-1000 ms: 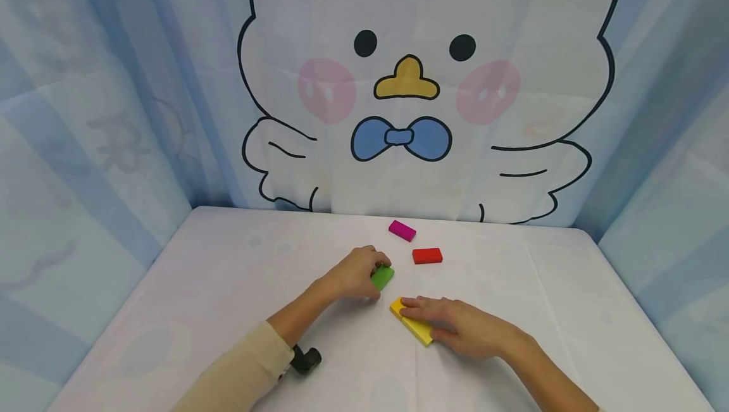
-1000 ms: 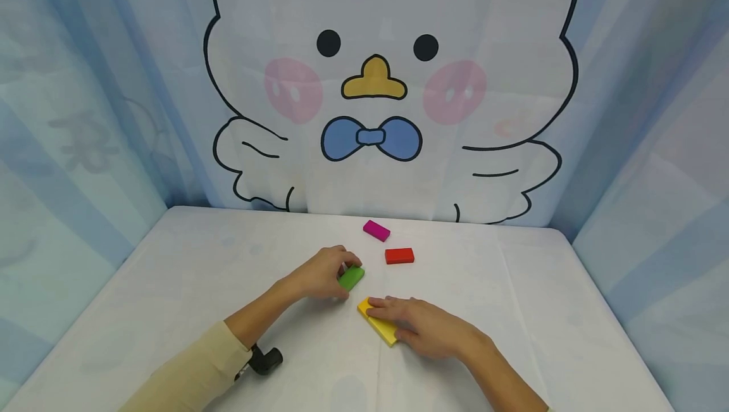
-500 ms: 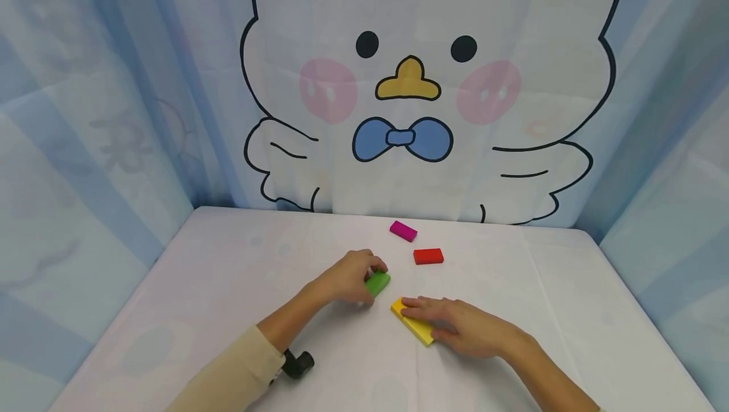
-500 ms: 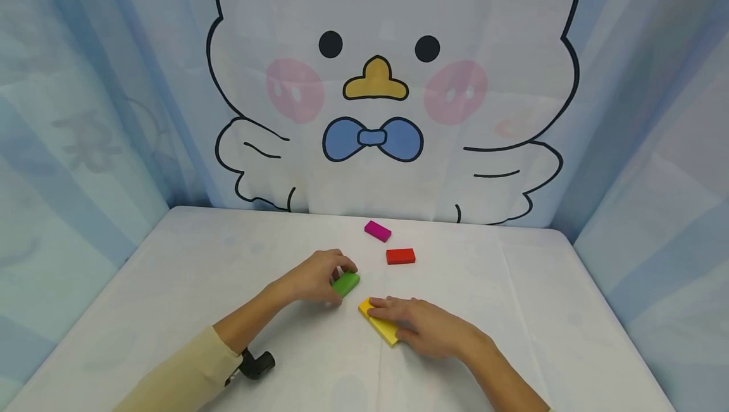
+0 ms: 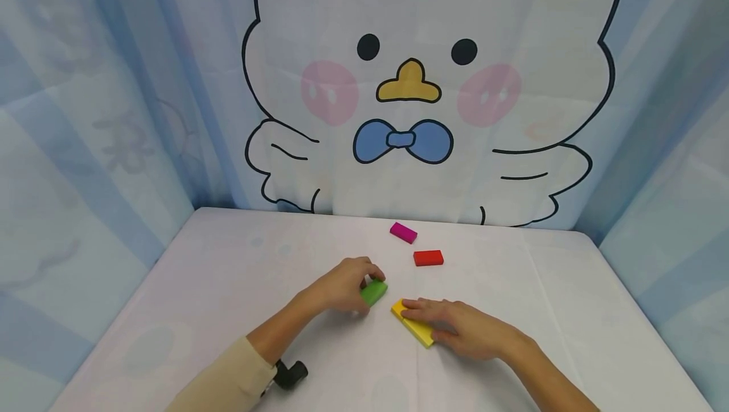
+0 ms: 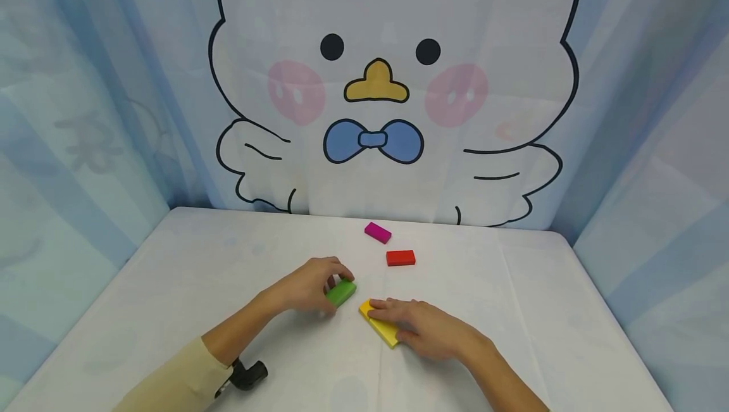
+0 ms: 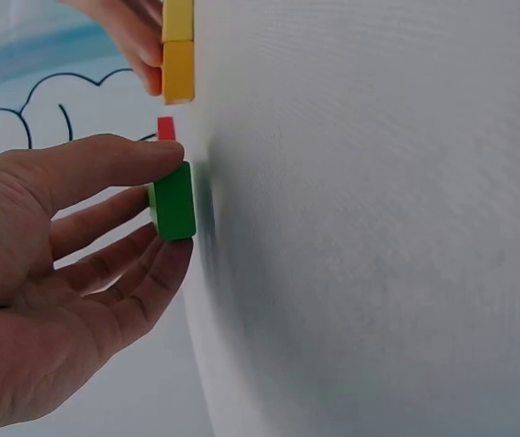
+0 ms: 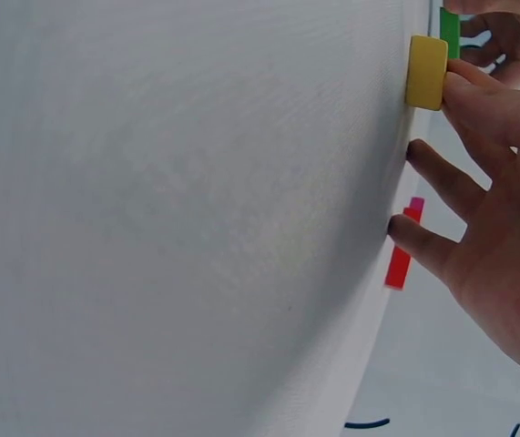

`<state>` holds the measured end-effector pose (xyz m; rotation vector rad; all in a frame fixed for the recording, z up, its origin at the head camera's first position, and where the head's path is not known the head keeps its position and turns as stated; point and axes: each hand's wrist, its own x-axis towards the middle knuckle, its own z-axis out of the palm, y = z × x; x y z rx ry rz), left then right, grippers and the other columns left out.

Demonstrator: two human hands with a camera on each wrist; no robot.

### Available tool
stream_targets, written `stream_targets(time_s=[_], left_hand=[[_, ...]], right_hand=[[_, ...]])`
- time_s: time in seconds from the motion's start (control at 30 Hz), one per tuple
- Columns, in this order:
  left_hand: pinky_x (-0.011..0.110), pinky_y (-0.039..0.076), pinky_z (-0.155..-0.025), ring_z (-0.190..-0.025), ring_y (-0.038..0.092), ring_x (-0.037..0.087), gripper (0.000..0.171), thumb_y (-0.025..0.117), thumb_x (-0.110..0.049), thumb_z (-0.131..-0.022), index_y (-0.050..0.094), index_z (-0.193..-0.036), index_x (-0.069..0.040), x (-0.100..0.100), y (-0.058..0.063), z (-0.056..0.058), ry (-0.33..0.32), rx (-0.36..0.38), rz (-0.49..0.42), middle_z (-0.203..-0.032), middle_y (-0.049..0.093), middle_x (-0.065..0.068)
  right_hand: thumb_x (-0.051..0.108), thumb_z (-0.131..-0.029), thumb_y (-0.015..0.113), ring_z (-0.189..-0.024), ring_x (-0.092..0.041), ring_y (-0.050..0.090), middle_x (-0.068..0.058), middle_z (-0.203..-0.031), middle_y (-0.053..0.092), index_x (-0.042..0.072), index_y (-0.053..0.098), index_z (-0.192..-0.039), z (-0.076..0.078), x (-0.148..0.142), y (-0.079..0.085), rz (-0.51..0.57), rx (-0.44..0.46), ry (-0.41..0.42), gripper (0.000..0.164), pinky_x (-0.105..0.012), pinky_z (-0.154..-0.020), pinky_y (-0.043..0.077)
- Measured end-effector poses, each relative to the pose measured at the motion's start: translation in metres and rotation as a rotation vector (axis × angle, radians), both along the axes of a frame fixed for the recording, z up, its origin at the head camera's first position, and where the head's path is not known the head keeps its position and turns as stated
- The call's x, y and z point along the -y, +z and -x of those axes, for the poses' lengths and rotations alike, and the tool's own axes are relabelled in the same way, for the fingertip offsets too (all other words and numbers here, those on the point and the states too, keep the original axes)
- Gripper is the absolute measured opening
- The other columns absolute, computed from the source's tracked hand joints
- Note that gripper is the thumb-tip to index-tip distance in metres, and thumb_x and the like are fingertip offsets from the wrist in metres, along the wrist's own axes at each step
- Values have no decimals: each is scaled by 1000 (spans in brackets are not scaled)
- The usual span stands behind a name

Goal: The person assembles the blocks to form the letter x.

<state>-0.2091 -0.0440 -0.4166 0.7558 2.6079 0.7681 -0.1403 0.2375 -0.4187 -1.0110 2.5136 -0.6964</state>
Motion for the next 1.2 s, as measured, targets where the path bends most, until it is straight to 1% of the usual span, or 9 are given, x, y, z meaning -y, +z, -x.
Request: stream_targets(time_s=[0.2, 0.4, 0.63, 0.83, 1.03, 1.2], left_hand=[[25, 58, -87, -102, 61, 14, 55, 90, -10, -78, 71, -128, -18, 3, 1, -6, -20, 5, -10, -118, 64, -5], [21, 57, -85, -102, 61, 13, 54, 91, -12, -78, 71, -128, -19, 3, 1, -12, -42, 10, -6, -120, 65, -5], [19, 56, -81, -101, 61, 12, 54, 90, -11, -78, 71, -128, -18, 5, 2, -18, -61, 32, -10, -119, 65, -6], [17, 55, -78, -98, 59, 8, 55, 91, -11, -78, 71, -129, -19, 4, 2, -23, -87, 56, -7, -118, 65, -8], [16, 54, -76, -96, 58, 7, 55, 92, -12, -77, 73, -127, -22, 2, 2, -28, -84, 88, -3, -117, 65, -9], [16, 55, -77, -96, 58, 7, 56, 93, -14, -76, 72, -127, -23, 1, 2, -31, -85, 88, 2, -118, 65, -9]], right_hand=[[4, -101, 61, -153, -20, 41, 13, -163, 44, 26, 53, -154, 0, 1, 0, -4, -1, -3, 58, -52, -122, 36], [5, -101, 61, -153, -20, 41, 12, -163, 44, 26, 53, -154, -1, 1, 1, -2, 6, -5, 57, -53, -122, 36], [4, -101, 61, -152, -19, 42, 12, -163, 45, 26, 53, -154, 0, 1, 0, 1, -24, 5, 58, -52, -121, 38], [3, -100, 61, -151, -20, 43, 10, -163, 45, 25, 54, -154, -1, 1, 1, 9, -38, 4, 58, -50, -120, 39], [2, -100, 61, -151, -20, 43, 9, -163, 46, 24, 54, -154, -1, 1, 1, 18, -44, 7, 58, -50, -120, 39], [2, -100, 61, -152, -20, 43, 10, -163, 45, 24, 53, -154, -1, 1, 1, 13, -33, 5, 58, -52, -120, 39]])
